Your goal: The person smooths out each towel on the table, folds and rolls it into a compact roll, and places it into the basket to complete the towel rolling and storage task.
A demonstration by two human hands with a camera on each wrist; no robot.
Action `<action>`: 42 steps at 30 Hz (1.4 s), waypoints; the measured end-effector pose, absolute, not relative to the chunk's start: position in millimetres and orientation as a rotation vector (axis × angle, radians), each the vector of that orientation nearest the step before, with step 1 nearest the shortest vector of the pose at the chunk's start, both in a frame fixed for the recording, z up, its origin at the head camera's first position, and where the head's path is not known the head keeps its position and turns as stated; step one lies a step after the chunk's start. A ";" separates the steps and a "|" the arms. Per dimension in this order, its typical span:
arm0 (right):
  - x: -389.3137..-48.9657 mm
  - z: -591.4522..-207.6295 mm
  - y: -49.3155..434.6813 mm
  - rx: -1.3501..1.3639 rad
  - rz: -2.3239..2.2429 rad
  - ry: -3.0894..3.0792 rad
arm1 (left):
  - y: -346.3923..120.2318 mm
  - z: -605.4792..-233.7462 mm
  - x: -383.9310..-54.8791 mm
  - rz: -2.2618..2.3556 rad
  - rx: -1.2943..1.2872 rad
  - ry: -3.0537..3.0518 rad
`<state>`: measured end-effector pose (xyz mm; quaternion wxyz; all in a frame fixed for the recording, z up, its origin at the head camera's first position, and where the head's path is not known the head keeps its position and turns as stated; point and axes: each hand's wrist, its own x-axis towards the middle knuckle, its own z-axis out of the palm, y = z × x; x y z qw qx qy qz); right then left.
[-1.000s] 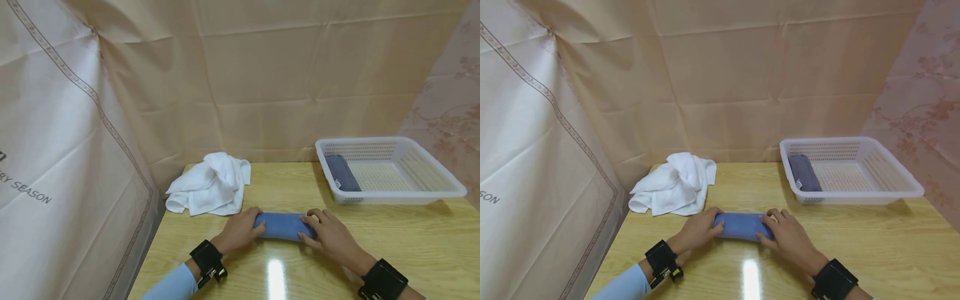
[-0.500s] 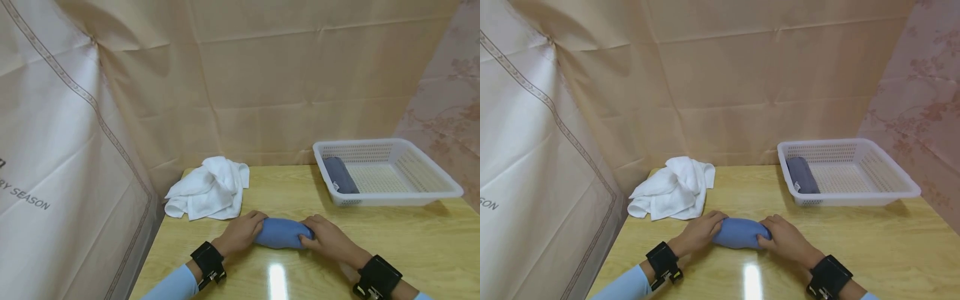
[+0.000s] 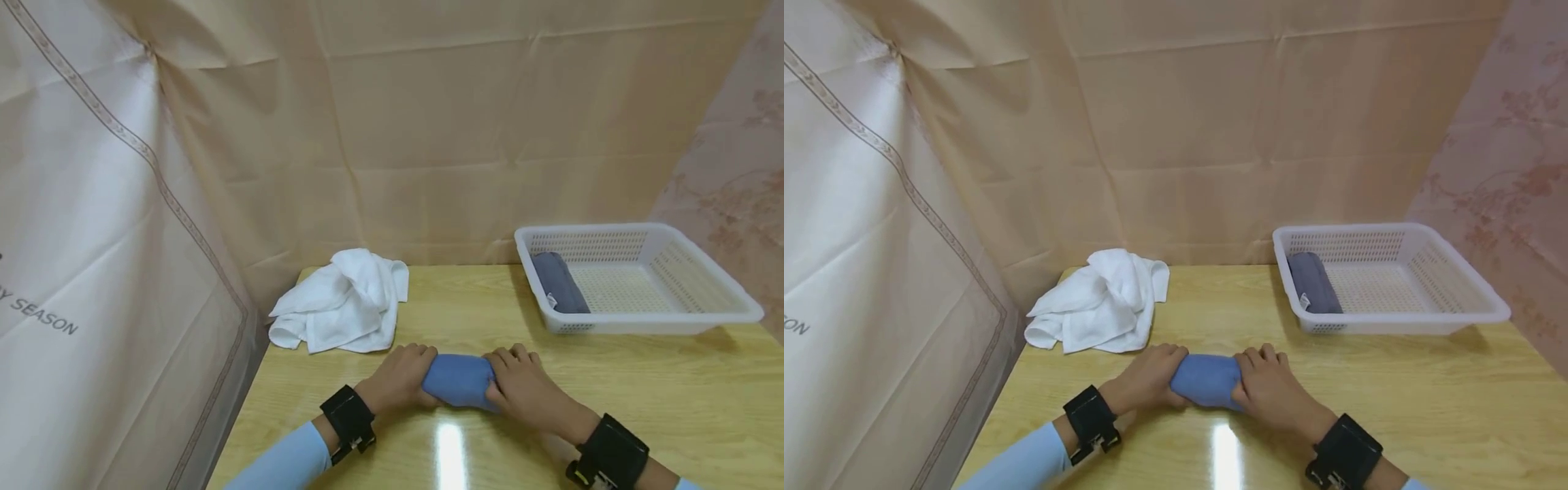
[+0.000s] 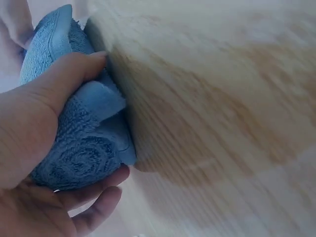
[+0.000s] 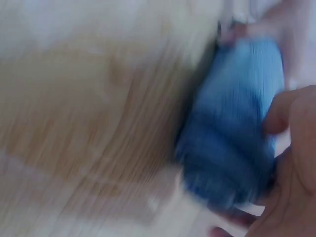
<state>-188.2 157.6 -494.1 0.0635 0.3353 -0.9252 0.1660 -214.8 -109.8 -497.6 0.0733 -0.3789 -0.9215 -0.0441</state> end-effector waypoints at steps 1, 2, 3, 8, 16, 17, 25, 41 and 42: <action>-184.4 -493.9 151.4 1.018 0.429 -2.787 | -109.7 -499.2 -216.4 -0.176 -1.144 -2.798; -182.5 -494.5 146.0 1.023 0.369 -2.784 | -109.4 -500.9 -218.2 -0.219 -1.149 -2.826; -182.0 -494.3 141.0 1.039 0.341 -2.782 | -109.1 -502.3 -220.3 -0.251 -1.151 -2.852; -198.4 -501.8 129.2 1.057 0.284 -2.748 | -109.2 -499.7 -226.5 -0.375 -1.121 -2.991; -218.1 -513.5 130.5 1.063 0.332 -2.727 | -112.9 -493.0 -230.7 -0.457 -1.095 -3.125; -220.1 -513.8 131.1 1.064 0.347 -2.743 | -113.0 -492.2 -231.5 -0.472 -1.095 -3.138; -232.3 -508.4 133.3 1.136 0.415 -2.820 | -113.5 -486.6 -233.6 -0.501 -1.055 -3.219; -245.7 -502.9 134.9 1.117 0.652 -2.967 | -104.5 -492.3 -229.3 -0.110 -1.071 -2.927; -245.4 -503.8 134.3 1.115 0.645 -2.954 | -105.1 -491.4 -229.2 -0.127 -1.062 -2.933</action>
